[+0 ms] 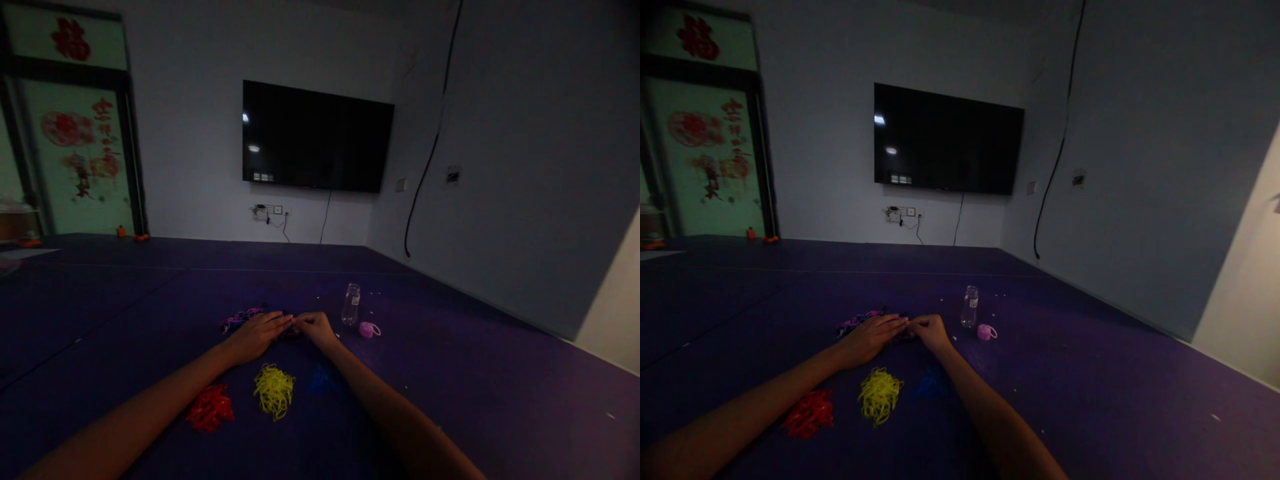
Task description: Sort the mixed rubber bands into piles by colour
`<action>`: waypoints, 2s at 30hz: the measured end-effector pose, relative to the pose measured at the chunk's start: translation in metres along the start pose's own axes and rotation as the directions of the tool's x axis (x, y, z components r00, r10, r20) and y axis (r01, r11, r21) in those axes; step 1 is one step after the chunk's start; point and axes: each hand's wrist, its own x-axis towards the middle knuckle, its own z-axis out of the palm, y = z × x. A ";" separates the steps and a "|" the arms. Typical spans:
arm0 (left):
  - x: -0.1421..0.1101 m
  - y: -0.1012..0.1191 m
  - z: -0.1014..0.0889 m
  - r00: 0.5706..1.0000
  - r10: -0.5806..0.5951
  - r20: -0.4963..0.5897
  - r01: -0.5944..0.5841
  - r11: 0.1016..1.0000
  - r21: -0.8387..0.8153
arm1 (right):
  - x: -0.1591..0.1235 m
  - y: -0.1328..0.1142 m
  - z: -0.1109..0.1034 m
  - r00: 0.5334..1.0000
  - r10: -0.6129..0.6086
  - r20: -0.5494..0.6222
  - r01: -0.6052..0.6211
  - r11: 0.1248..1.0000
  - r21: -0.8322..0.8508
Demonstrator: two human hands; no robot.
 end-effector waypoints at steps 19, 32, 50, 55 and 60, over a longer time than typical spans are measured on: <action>-0.004 -0.005 0.004 0.986 -0.144 -0.089 0.132 0.983 -0.130 | -0.019 -0.037 -0.058 0.588 0.425 0.688 -0.463 0.874 -0.145; -0.004 -0.003 0.002 0.976 -0.193 -0.100 0.175 0.971 -0.164 | -0.018 -0.030 -0.060 0.589 0.405 0.699 -0.449 0.884 -0.134; -0.010 -0.023 0.008 0.782 -0.584 -0.218 0.524 0.806 -0.276 | -0.006 -0.016 -0.014 0.979 0.141 0.150 -0.153 0.986 0.073; -0.008 -0.018 0.009 0.804 -0.564 -0.191 0.521 0.821 -0.234 | -0.010 -0.009 -0.008 0.985 -0.165 -0.056 0.106 0.822 -0.560; -0.005 -0.009 0.006 0.896 -0.428 -0.114 0.408 0.898 -0.168 | -0.018 -0.015 -0.004 0.953 -0.226 0.201 0.291 0.496 -0.818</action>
